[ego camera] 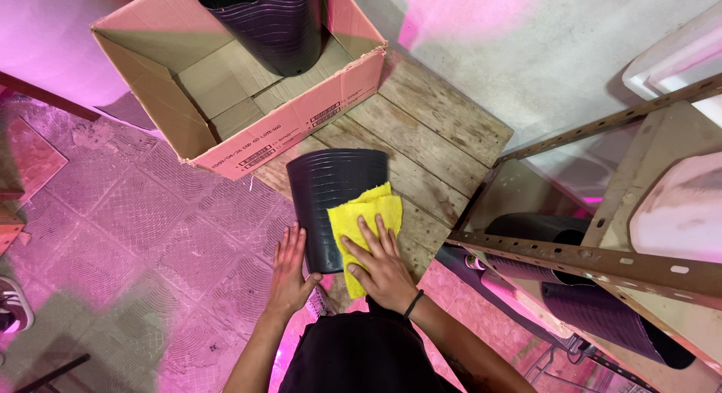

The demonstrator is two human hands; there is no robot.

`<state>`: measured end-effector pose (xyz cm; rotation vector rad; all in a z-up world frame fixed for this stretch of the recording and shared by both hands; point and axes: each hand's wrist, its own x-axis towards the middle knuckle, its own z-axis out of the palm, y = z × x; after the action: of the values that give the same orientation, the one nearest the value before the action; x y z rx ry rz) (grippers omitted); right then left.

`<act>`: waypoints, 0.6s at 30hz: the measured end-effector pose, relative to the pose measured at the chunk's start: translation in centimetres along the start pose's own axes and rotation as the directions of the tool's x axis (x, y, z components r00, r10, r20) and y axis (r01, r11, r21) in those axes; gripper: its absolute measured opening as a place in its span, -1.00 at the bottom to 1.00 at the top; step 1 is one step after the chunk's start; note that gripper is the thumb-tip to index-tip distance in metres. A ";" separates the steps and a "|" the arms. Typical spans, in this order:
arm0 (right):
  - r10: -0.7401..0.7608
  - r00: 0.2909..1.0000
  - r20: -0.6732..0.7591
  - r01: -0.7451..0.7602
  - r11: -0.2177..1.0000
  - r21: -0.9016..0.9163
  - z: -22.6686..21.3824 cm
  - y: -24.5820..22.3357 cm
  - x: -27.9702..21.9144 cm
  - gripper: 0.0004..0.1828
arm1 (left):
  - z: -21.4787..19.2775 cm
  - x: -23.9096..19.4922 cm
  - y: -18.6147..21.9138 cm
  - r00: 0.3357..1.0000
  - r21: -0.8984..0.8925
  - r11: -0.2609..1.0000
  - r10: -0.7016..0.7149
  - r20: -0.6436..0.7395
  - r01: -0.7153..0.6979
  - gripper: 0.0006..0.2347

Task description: The person cleans a black plastic garden pot using a yellow cloth, wiping the exterior and interior surfaces before placing it on a shelf.

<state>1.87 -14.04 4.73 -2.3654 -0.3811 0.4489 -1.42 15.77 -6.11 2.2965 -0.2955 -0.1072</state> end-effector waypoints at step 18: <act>0.179 0.888 -0.424 -0.120 0.980 0.161 -1.4 2.9 -9.1 -0.24 | 1.9 3.8 7.0 0.925 0.109 0.972 0.159 0.345 -0.208 -0.17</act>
<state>-5.27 -20.48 5.66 -2.2890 0.0414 -0.0003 0.71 8.87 -2.20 2.3736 -0.7136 -0.3939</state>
